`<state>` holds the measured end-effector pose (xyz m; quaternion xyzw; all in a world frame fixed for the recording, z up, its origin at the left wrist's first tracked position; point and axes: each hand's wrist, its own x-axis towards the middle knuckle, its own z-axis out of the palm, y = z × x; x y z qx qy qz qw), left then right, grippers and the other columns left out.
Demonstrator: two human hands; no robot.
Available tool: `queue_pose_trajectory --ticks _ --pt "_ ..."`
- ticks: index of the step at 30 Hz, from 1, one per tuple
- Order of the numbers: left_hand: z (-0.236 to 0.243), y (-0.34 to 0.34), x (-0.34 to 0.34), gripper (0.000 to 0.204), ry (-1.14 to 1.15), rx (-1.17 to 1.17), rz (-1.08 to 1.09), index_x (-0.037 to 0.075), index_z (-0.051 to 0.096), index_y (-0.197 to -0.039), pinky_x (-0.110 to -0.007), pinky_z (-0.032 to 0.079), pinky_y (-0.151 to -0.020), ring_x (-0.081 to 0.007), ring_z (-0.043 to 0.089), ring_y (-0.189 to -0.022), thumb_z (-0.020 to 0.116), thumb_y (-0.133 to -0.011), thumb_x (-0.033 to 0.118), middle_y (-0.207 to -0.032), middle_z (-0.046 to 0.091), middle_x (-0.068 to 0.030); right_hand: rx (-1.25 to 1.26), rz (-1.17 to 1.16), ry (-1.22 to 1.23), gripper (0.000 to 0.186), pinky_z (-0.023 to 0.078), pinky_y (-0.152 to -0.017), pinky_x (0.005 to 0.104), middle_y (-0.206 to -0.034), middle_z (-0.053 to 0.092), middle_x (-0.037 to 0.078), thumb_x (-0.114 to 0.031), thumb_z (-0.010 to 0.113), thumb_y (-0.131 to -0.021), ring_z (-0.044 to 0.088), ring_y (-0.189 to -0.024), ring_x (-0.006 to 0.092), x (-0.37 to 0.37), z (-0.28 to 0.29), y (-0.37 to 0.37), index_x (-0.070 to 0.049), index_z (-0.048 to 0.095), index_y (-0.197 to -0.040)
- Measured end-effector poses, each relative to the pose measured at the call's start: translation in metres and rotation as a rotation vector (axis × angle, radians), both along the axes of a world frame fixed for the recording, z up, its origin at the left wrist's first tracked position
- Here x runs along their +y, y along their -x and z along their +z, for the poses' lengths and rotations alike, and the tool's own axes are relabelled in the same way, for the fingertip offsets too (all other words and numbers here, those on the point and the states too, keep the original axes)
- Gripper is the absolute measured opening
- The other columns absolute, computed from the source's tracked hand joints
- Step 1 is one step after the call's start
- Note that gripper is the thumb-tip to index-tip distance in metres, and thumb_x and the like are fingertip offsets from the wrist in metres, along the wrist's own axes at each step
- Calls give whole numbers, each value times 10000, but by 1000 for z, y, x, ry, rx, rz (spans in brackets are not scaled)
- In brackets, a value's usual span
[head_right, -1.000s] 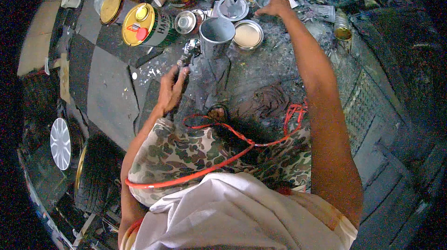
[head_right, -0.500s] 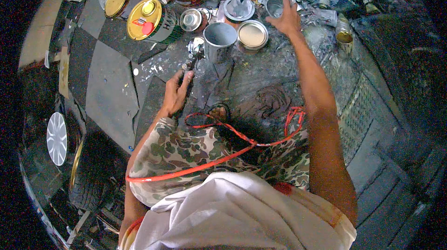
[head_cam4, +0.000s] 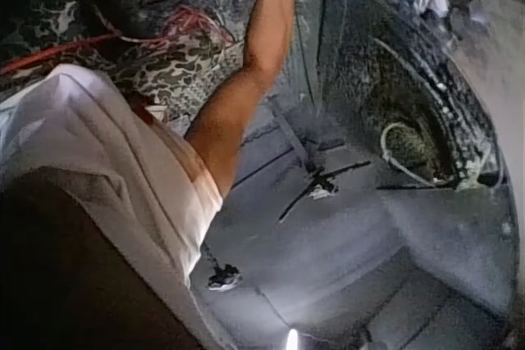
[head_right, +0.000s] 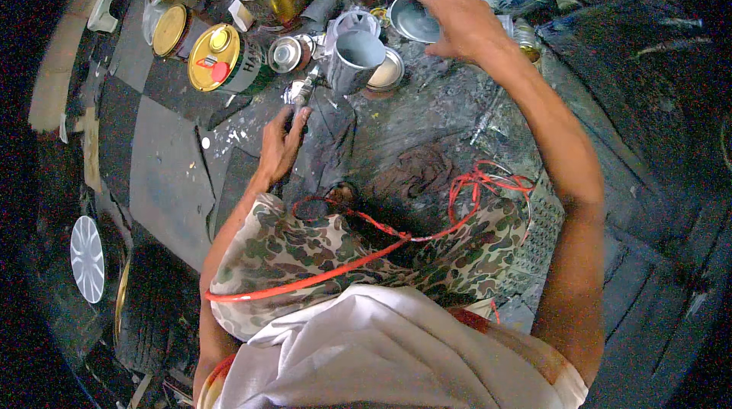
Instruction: Mixing paint and spray painting automotive parts in a paint booth.
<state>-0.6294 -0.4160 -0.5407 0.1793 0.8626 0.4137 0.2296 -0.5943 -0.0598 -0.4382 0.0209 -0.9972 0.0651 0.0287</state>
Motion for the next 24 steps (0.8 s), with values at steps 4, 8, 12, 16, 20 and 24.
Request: queue_pose_trajectory --ticks 4,8,12,16,20,24 --pt "0 0 7 376 -38 54 -4 -17 578 -900 -334 392 -559 -131 455 -612 558 -985 349 -633 505 -86 30 71 -164 933 539 -850 469 -1287 490 118 -63 849 -556 578 -1052 382 -22 22 2 -232 439 -1376" --pt "4 -2 17 358 -104 124 -13 -37 561 -859 -404 392 -557 -265 408 -538 600 -958 305 -618 506 -227 39 119 -327 929 573 -809 442 -1352 473 105 -42 855 -550 587 -1067 387 -31 30 2 -232 452 -1366" --pt "2 -1 15 376 -81 116 -36 -43 544 -831 -410 369 -542 -236 369 -536 605 -954 307 -599 466 -216 35 138 -373 892 576 -797 439 -1324 493 89 -30 832 -559 586 -1059 391 -42 37 3 -227 471 -1350" --pt "3 -3 17 390 -120 103 -31 -47 528 -813 -409 355 -532 -216 350 -539 603 -955 308 -589 443 -205 71 165 -475 799 588 -779 411 -1357 471 76 9 731 -657 573 -1061 347 -48 42 1 -228 478 -1377" --pt "2 -3 16 396 -127 68 -25 -46 517 -802 -401 352 -526 -213 345 -537 600 -957 309 -588 433 -202 130 207 -531 682 601 -728 378 -1344 488 70 59 594 -727 564 -1080 346 -57 52 0 -227 524 -1343" --pt "3 -4 20 385 -151 63 -19 -40 524 -816 -399 343 -513 -212 337 -529 597 -960 308 -583 423 -201 136 187 -565 688 601 -733 381 -1343 487 66 69 589 -723 560 -1089 346 -57 57 -1 -236 529 -1337"
